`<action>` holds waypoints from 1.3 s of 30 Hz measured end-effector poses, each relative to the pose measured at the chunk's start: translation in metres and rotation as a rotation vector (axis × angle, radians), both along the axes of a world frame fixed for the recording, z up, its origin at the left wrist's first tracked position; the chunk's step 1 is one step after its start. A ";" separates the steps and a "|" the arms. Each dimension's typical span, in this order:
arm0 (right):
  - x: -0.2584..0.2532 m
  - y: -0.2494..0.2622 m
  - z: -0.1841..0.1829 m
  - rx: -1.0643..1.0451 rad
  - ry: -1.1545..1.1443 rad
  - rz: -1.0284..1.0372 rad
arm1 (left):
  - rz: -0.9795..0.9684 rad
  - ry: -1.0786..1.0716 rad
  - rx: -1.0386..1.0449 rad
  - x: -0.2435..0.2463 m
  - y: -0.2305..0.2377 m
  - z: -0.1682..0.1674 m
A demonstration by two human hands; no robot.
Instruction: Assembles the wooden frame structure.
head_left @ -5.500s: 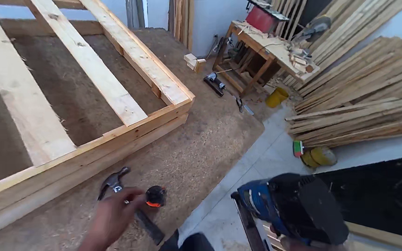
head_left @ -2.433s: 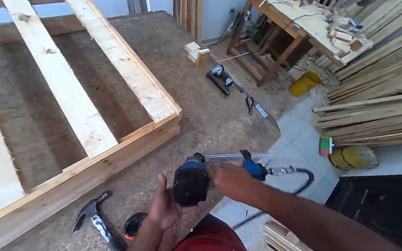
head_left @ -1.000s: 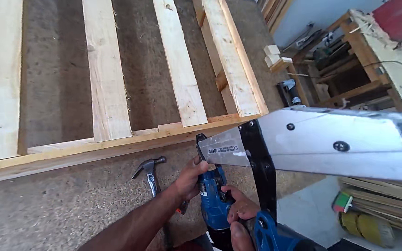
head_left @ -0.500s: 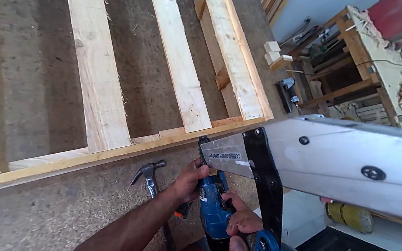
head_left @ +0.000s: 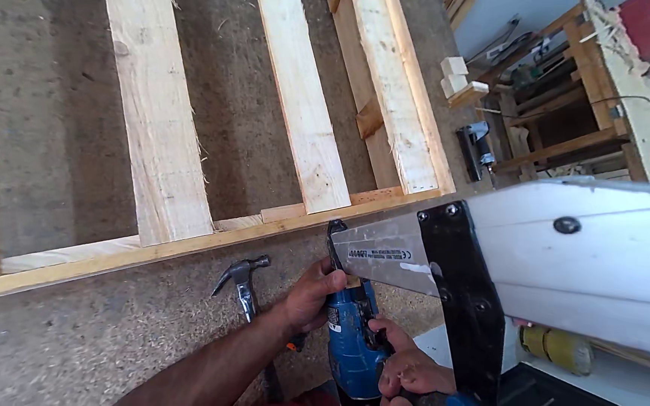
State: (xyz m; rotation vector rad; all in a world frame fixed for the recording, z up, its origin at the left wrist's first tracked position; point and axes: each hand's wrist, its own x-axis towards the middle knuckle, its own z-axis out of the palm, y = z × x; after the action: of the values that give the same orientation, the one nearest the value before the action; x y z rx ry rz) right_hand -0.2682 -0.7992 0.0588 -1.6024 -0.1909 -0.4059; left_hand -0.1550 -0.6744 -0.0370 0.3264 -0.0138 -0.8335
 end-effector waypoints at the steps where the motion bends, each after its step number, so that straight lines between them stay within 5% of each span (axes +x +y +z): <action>1: 0.000 -0.001 0.000 0.001 -0.003 -0.004 | 0.002 0.008 0.012 0.000 -0.001 0.001; 15: 0.017 -0.002 0.005 -0.026 0.036 -0.060 | 0.012 0.003 0.177 0.006 -0.002 0.009; 24: -0.043 -0.043 -0.009 0.226 0.103 -0.057 | -0.017 -0.043 0.304 -0.039 -0.026 0.007; 31: -0.086 -0.109 -0.025 0.794 0.296 -0.453 | -0.216 -0.155 0.556 -0.076 -0.071 -0.011; 39: -0.075 -0.256 -0.052 0.924 0.609 -0.544 | -0.238 -0.188 0.742 -0.044 -0.202 -0.020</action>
State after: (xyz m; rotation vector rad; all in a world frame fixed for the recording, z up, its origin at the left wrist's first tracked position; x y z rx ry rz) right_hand -0.3433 -1.0550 0.0073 -0.7667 0.8100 -0.3227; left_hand -0.1990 -0.8762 -0.0571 1.1178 0.0847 -1.0220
